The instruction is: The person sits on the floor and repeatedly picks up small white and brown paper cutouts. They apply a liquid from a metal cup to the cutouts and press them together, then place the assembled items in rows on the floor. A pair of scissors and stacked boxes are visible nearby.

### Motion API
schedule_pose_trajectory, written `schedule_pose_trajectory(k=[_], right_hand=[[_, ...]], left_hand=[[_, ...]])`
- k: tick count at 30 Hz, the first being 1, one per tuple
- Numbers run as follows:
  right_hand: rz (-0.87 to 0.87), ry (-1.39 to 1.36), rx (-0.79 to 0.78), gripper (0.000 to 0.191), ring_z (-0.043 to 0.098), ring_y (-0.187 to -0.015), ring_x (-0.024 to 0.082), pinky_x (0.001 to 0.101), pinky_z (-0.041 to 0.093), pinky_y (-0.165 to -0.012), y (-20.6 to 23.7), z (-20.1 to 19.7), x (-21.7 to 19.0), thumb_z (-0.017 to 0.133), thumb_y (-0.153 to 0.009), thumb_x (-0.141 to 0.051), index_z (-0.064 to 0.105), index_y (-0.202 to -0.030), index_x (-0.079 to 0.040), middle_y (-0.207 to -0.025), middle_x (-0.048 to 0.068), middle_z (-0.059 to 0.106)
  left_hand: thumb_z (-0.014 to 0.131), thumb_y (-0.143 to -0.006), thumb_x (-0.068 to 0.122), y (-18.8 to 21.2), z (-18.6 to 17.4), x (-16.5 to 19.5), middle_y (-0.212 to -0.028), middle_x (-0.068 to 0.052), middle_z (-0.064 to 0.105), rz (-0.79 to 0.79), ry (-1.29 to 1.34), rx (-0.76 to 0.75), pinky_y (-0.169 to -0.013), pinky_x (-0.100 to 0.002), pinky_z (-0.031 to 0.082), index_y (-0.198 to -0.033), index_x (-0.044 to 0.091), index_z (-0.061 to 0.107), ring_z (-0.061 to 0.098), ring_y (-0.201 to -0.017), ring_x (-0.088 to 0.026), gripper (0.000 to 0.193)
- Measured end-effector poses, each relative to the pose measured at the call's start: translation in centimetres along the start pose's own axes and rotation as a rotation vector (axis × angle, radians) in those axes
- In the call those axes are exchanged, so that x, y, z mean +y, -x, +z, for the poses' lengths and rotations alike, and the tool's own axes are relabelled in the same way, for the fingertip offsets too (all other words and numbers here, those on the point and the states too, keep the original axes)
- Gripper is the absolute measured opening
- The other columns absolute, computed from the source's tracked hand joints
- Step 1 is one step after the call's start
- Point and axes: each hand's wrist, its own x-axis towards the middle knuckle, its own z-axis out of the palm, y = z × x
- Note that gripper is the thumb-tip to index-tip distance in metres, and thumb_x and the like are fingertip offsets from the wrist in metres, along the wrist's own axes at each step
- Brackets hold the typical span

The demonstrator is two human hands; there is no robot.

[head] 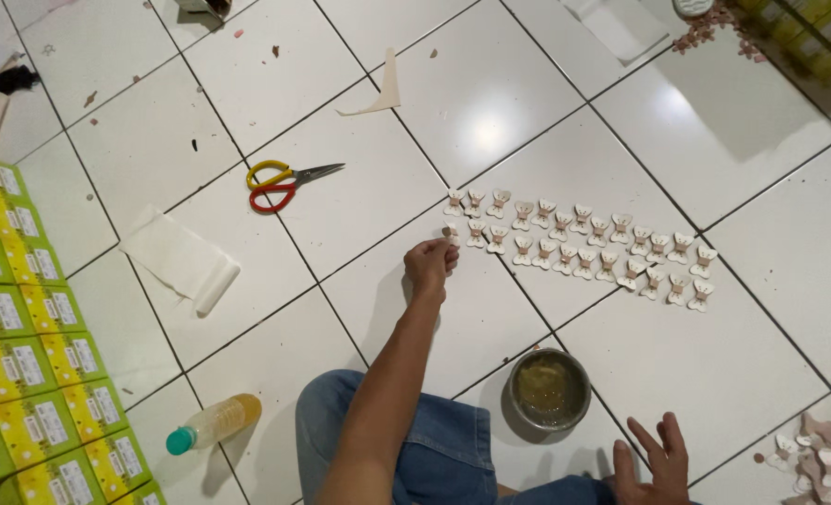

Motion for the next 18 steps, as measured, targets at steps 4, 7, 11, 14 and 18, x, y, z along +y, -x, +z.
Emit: schedule_pose_trajectory(k=[4,7,11,14,18], right_hand=[[0.192,-0.019,-0.103,0.052,0.042,-0.147,0.043,0.0499,0.052,-0.098,0.4,-0.2,0.6,0.073,-0.084,-0.014,0.061,-0.133,-0.003,-0.160,0.026,0.036],[0.076,-0.010,-0.097,0.064,0.044,-0.147,0.042,0.0514,0.045,-0.111,0.6,-0.1,0.8,0.072,-0.087,-0.015,0.051,-0.144,0.003,-0.156,0.024,0.042],[0.119,0.008,-0.066,0.040,0.048,-0.145,0.039,0.0490,0.048,-0.110,0.8,0.1,1.0,0.073,-0.085,-0.017,0.071,-0.124,-0.006,-0.164,0.025,0.036],[0.130,0.023,-0.080,0.040,0.048,-0.144,0.039,0.0496,0.047,-0.111,0.8,0.3,1.7,0.073,-0.085,-0.015,0.072,-0.123,-0.005,-0.163,0.025,0.037],[0.163,0.014,-0.142,0.039,0.047,-0.143,0.041,0.0498,0.048,-0.109,0.5,0.6,2.1,0.073,-0.087,-0.013,0.071,-0.124,-0.005,-0.161,0.027,0.035]], left_hand=[[0.066,-0.091,0.004,-0.2,-0.6,-0.6,-0.081,-0.015,0.076,0.011,-0.018,-0.006,-0.051,-0.027,0.056,-0.099,-0.007,0.069,0.070,-0.062,-0.017,0.014],[0.067,-0.091,0.003,-0.5,-0.7,-0.7,-0.082,-0.016,0.076,0.013,-0.007,-0.023,-0.051,-0.028,0.056,-0.098,-0.007,0.067,0.071,-0.063,-0.017,0.013],[0.070,-0.091,0.006,-0.3,-0.4,-0.6,-0.080,-0.015,0.076,0.002,-0.018,-0.028,-0.051,-0.027,0.055,-0.093,-0.005,0.066,0.072,-0.062,-0.016,0.012],[0.070,-0.093,0.011,0.2,-0.2,0.0,-0.076,-0.014,0.075,0.015,-0.126,-0.030,-0.047,-0.028,0.050,-0.090,-0.003,0.066,0.068,-0.058,-0.016,0.015],[0.073,-0.094,0.016,0.9,0.0,0.8,-0.075,-0.014,0.074,0.011,-0.267,-0.015,-0.048,-0.026,0.052,-0.088,-0.002,0.065,0.068,-0.058,-0.014,0.021]])
